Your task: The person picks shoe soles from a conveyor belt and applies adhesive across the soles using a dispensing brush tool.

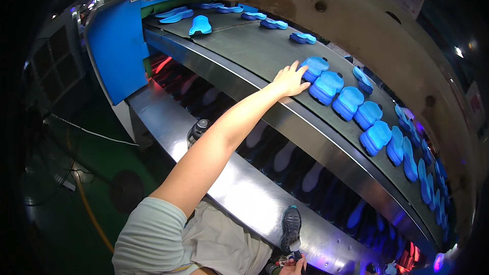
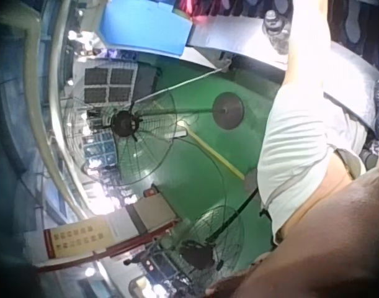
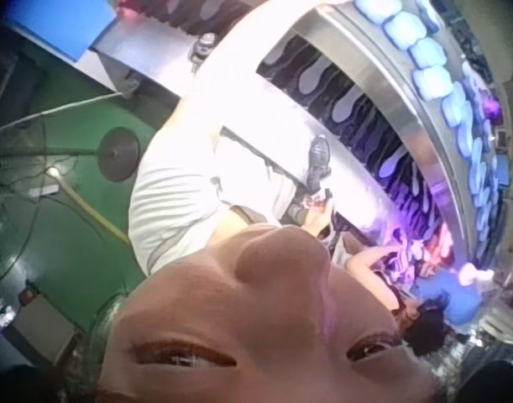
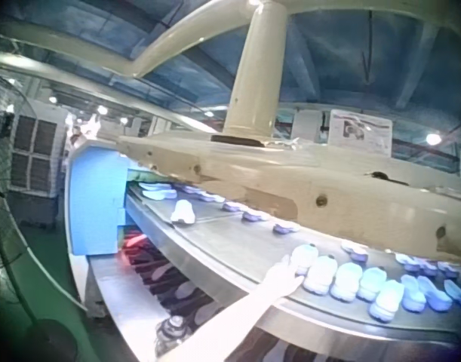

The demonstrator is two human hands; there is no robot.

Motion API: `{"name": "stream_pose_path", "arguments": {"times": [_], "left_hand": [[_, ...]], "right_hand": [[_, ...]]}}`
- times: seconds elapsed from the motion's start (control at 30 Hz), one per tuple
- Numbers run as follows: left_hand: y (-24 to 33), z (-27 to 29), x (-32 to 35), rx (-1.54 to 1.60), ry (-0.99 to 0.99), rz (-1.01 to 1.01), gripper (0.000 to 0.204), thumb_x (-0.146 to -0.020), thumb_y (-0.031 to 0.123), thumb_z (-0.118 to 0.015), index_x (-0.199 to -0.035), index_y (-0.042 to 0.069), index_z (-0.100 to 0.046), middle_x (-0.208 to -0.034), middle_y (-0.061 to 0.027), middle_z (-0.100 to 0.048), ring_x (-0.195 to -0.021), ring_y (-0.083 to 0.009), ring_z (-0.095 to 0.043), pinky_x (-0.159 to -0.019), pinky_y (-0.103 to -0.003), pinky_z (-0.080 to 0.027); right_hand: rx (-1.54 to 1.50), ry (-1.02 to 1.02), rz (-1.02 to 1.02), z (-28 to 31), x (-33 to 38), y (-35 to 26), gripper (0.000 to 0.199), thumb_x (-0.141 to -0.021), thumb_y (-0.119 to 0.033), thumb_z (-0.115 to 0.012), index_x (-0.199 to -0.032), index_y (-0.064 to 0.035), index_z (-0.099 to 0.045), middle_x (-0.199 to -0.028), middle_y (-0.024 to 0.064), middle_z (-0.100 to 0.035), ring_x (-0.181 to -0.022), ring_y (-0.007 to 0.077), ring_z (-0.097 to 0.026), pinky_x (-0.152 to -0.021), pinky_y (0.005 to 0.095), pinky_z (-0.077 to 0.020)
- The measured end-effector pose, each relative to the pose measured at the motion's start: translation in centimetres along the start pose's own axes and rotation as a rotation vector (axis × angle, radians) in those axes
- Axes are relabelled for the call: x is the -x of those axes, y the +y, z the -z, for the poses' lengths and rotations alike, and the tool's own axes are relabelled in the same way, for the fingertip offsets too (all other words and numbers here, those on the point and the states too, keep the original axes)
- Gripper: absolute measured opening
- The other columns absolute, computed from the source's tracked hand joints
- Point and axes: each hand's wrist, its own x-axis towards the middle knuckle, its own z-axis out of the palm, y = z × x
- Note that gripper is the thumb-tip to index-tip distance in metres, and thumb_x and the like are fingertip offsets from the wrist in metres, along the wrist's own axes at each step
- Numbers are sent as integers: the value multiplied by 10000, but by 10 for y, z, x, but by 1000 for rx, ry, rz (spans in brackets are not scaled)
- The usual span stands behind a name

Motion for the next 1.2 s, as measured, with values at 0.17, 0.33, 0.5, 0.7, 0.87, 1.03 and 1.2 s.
{"name": "stream_pose_path", "arguments": {"times": [0.17,0.33,0.5,0.7,0.87,1.03,1.2], "left_hand": [[9,2,2,-170,97,-50,617,-782,406,-587,-1286,143,-347,-1322,-160,-338,-1230,-315,-325,-1007,-481,-253],[-5,0,4,-278,233,-200,536,-726,388,-656,-1135,93,-475,-1150,-144,-502,-1112,-311,-428,-932,-435,-334],[-9,60,41,-220,107,-149,467,-693,422,-669,-946,50,-543,-982,-153,-575,-969,-306,-518,-821,-398,-417],[-59,113,132,316,289,-248,357,-646,302,-728,-715,21,-520,-709,-107,-577,-672,-183,-556,-654,-289,-450],[-77,139,171,268,556,-93,360,-635,270,-734,-656,-4,-501,-630,-103,-561,-590,-170,-538,-588,-295,-447],[-137,159,155,72,743,99,398,-640,331,-735,-679,16,-495,-613,-136,-557,-582,-256,-561,-564,-357,-445],[-183,168,113,53,743,124,439,-652,396,-724,-698,21,-500,-640,-139,-565,-605,-263,-558,-588,-365,-446]], "right_hand": [[86,-56,-101,13,-19,2,305,-889,-358,-460,-944,-80,-574,-715,67,-573,-564,227,-524,-455,373,-431],[126,-213,-184,6,-14,-13,368,-854,-426,-500,-966,-83,-573,-700,65,-559,-556,236,-526,-395,378,-419],[72,-228,-30,32,-11,-12,366,-887,-321,-480,-1119,-42,-524,-913,117,-593,-750,263,-562,-621,443,-480],[23,-132,34,40,-8,-17,320,-905,-213,-442,-1124,7,-522,-1020,125,-580,-881,254,-551,-774,425,-457],[16,-96,7,55,-32,-5,323,-896,-230,-460,-1118,-5,-529,-970,115,-588,-824,246,-558,-685,433,-480],[56,-85,36,12,-16,-5,304,-878,-227,-512,-1112,-34,-526,-874,71,-582,-707,157,-533,-612,311,-465],[62,-54,145,-3,-6,-5,217,-875,-180,-524,-1045,-49,-557,-764,16,-573,-608,82,-510,-566,198,-441]]}}
